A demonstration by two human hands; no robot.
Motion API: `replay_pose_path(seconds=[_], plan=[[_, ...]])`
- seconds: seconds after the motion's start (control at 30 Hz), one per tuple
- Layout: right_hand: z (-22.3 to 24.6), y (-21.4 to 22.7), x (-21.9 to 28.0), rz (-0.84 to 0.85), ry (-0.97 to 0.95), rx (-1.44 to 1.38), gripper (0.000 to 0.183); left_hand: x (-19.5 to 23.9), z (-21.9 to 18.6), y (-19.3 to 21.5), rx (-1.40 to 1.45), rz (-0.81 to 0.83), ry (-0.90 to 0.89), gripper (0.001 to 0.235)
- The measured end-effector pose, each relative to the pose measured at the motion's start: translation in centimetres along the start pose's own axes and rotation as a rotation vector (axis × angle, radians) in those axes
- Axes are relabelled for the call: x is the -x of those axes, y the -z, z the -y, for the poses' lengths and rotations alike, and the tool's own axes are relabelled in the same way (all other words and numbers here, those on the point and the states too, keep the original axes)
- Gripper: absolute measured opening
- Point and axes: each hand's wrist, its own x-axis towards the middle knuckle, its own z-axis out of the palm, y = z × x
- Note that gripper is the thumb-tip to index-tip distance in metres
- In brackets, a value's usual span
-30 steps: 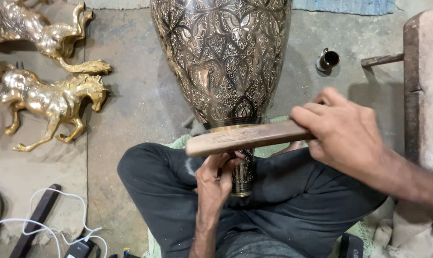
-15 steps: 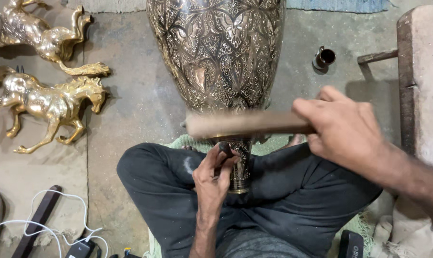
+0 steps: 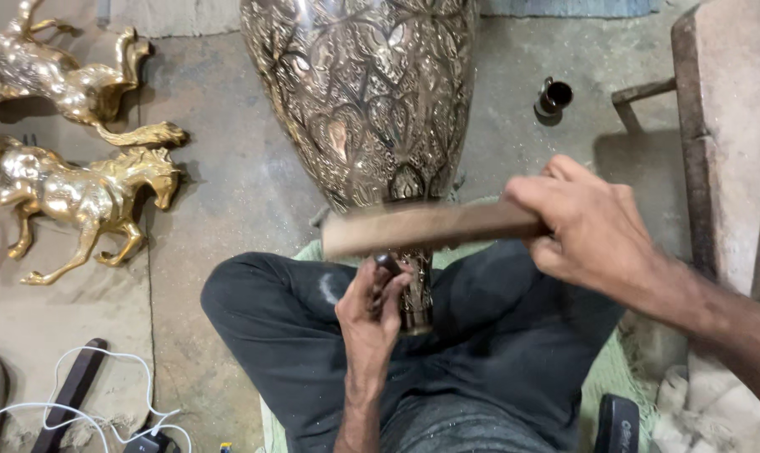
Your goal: The person sits cross-legged on the floor and repeatedly hammers a metal chisel against the neck of a large ornate brass vase. The person uses a wooden mallet to strike the chisel, working on the decorative band near the vase's base.
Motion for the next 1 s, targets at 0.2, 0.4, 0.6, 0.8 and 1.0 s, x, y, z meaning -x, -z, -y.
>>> replay_pose_path(seconds=[0.2,0.4,0.6,0.8,1.0], plan=[[-0.9,-0.6,0.4,0.017,-0.028,0.011,0.025,0.0,0.3,-0.2,0.031,0.020,-0.028,0.030],[-1.2,-0.3,0.5,0.049,-0.028,0.033,0.033,0.2,-0.1,-0.4,0.032,0.011,-0.009,0.031],[-1.2,-0.4,0.5,0.077,-0.040,-0.014,0.038,0.7,0.6,-0.5,0.003,0.000,0.045,0.026],[-1.1,-0.7,0.7,0.075,-0.043,-0.050,0.043,0.6,0.7,-0.7,0.011,-0.016,-0.013,0.037],[-0.9,-0.7,0.8,0.048,-0.008,-0.056,0.043,0.9,-0.8,-0.6,-0.022,0.008,0.050,0.030]])
